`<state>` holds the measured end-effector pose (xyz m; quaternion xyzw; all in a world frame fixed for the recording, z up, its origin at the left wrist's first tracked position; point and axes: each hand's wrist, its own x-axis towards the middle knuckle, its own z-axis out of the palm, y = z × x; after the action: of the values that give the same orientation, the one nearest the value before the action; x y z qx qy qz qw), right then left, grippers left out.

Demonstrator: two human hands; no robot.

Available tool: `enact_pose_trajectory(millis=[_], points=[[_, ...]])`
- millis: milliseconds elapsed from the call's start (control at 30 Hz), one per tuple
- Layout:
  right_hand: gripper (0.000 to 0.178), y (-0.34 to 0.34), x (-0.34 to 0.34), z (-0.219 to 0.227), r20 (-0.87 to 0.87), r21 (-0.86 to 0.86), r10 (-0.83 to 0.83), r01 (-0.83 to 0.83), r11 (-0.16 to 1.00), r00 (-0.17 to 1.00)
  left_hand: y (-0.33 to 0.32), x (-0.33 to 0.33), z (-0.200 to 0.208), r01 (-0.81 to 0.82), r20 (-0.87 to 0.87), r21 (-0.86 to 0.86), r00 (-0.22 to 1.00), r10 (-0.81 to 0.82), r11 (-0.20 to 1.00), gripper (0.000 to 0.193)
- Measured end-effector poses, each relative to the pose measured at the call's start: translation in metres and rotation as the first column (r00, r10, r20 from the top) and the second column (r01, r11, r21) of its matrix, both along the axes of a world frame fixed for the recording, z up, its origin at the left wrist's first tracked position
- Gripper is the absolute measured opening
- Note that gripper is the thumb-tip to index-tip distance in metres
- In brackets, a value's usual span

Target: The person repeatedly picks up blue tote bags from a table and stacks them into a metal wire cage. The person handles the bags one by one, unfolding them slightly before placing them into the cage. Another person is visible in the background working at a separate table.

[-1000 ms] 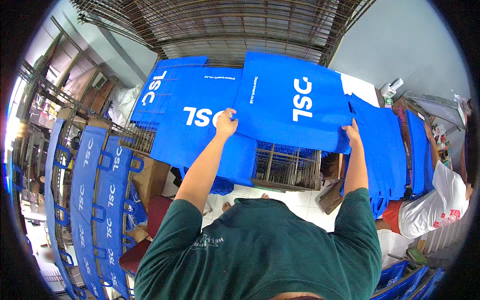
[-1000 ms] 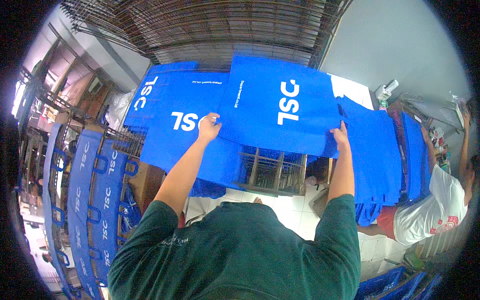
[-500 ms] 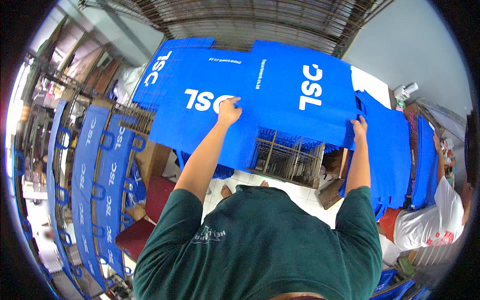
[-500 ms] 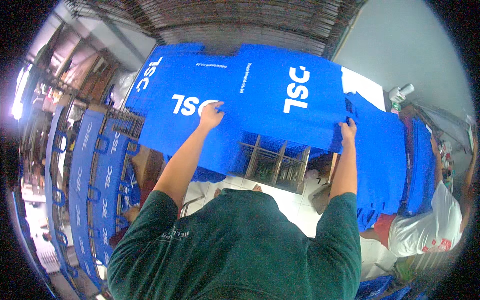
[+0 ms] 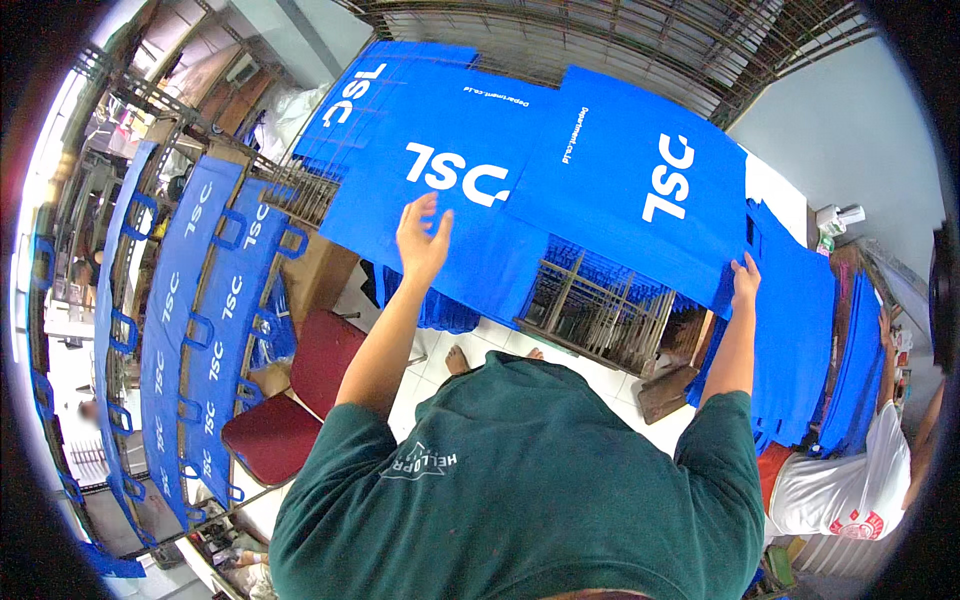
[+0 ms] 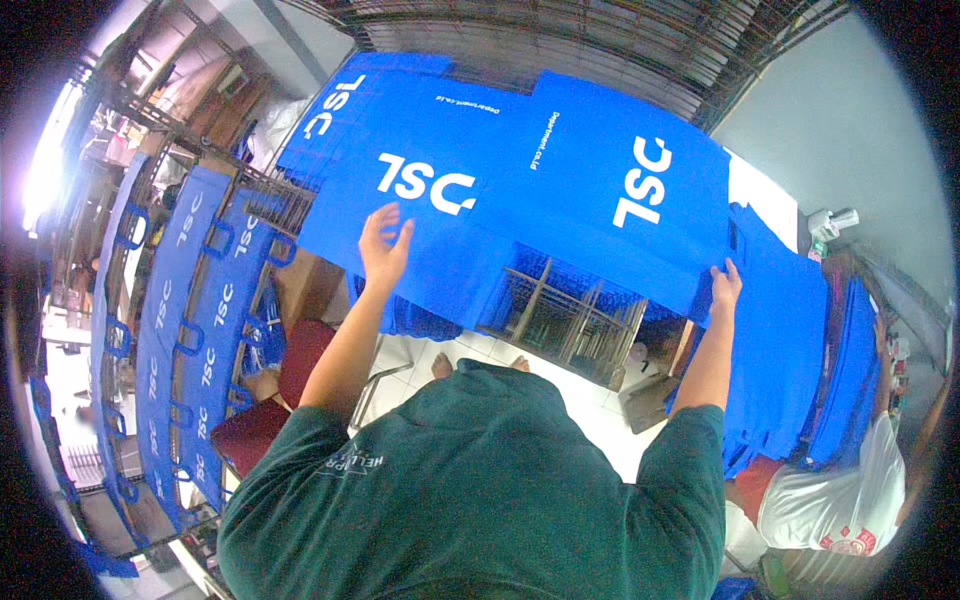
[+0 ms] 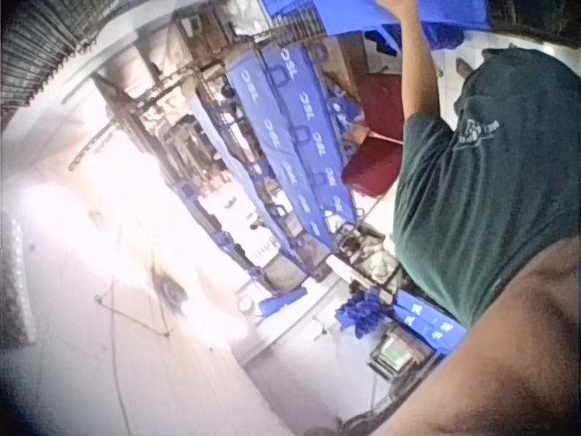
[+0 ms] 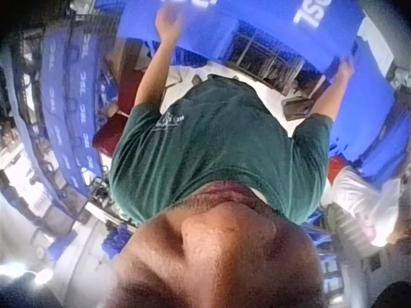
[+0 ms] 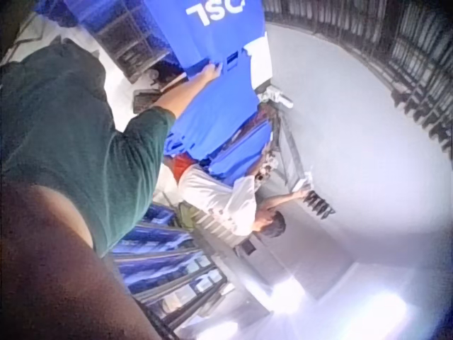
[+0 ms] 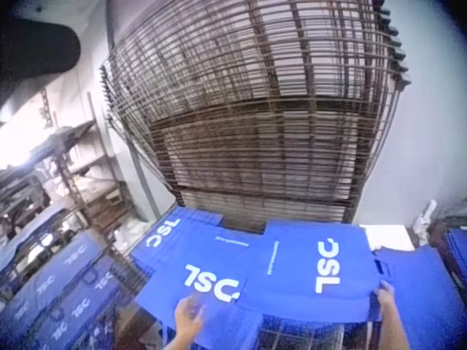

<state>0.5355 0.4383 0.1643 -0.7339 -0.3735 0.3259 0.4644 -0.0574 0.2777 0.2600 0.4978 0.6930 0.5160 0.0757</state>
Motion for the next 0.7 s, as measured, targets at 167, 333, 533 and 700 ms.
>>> enact_pose_trajectory(millis=[167,333,533,700], points=[[0.056,0.003,0.000,-0.006,0.062,0.033,0.006,-0.008,0.999,0.998,-0.079,-0.019,-0.015,-0.158,-0.085,0.082,0.983,0.165,0.984,0.025],[0.055,-0.025,-0.018,0.025,0.418,-0.001,-0.180,0.198,0.980,0.891,-0.169,-0.018,-0.029,-0.188,-0.240,0.107,0.948,0.209,0.976,0.026],[0.051,-0.049,-0.098,0.054,0.602,0.353,-0.347,0.150,0.923,0.719,-0.300,-0.032,-0.124,-0.367,-0.225,-0.288,0.924,0.310,0.884,0.036],[0.040,-0.080,-0.185,0.064,0.480,0.564,-0.313,-0.016,0.826,0.820,-0.416,-0.091,-0.268,0.109,0.160,-0.959,0.970,0.181,0.262,0.051]])
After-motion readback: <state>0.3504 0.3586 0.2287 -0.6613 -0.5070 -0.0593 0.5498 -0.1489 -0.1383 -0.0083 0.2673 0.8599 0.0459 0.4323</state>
